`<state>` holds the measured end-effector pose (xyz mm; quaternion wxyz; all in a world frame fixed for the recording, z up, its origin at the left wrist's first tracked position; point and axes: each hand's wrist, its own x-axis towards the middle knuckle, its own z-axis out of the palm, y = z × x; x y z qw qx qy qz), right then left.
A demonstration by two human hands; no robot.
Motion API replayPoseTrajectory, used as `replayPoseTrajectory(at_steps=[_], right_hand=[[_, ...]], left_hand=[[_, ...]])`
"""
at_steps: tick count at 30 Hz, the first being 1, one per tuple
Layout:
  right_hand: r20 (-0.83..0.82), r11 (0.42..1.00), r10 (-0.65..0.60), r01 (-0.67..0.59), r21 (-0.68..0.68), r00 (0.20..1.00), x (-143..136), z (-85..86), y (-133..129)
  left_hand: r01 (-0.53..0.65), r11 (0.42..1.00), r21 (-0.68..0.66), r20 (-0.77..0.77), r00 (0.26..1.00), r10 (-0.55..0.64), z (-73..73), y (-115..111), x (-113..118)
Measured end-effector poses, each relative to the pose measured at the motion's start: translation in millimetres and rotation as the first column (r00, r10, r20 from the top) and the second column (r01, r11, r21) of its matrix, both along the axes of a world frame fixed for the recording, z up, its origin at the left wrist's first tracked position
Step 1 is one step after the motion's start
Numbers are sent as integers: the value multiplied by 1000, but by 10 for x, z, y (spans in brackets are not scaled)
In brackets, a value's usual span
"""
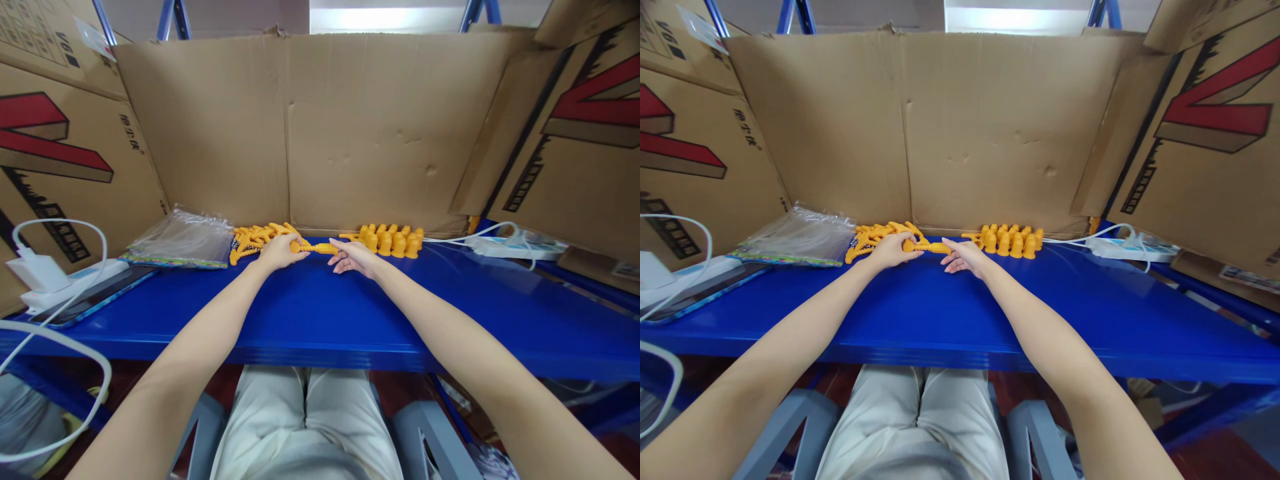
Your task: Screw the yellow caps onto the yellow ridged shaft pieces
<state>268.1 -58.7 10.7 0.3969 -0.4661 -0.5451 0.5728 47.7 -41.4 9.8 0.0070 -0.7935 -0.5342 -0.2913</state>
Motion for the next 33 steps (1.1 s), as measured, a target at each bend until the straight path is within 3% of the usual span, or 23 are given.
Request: replayPoseTrajectory(at_steps=[12, 19, 23, 27, 30, 31, 33], right_hand=[[15, 999, -30, 30, -22, 999, -19, -9, 9], [-151, 983, -10, -18, -185, 989, -15, 15, 25], [-210, 984, -95, 60, -168, 973, -78, 49, 17], [-215, 958, -246, 271, 94, 945, -159, 51, 134], [-13, 815, -423, 387, 431, 906, -167, 47, 295], [105, 752, -491, 360, 551, 865, -159, 43, 346], [352, 656, -603, 193, 730, 716, -139, 24, 427]], left_hand=[[-6, 1000, 4, -24, 1000, 6, 2, 10, -1], [41, 999, -20, -16, 999, -41, -41, 41, -12], [89, 996, 13, 11, 996, -89, -69, 18, 18], [80, 996, 50, 53, 995, -83, -57, -32, 73], [109, 992, 71, 22, 994, -111, -51, -45, 111], [127, 990, 67, 3, 992, -128, -55, -43, 121], [175, 983, 46, -38, 984, -173, -68, -31, 138]])
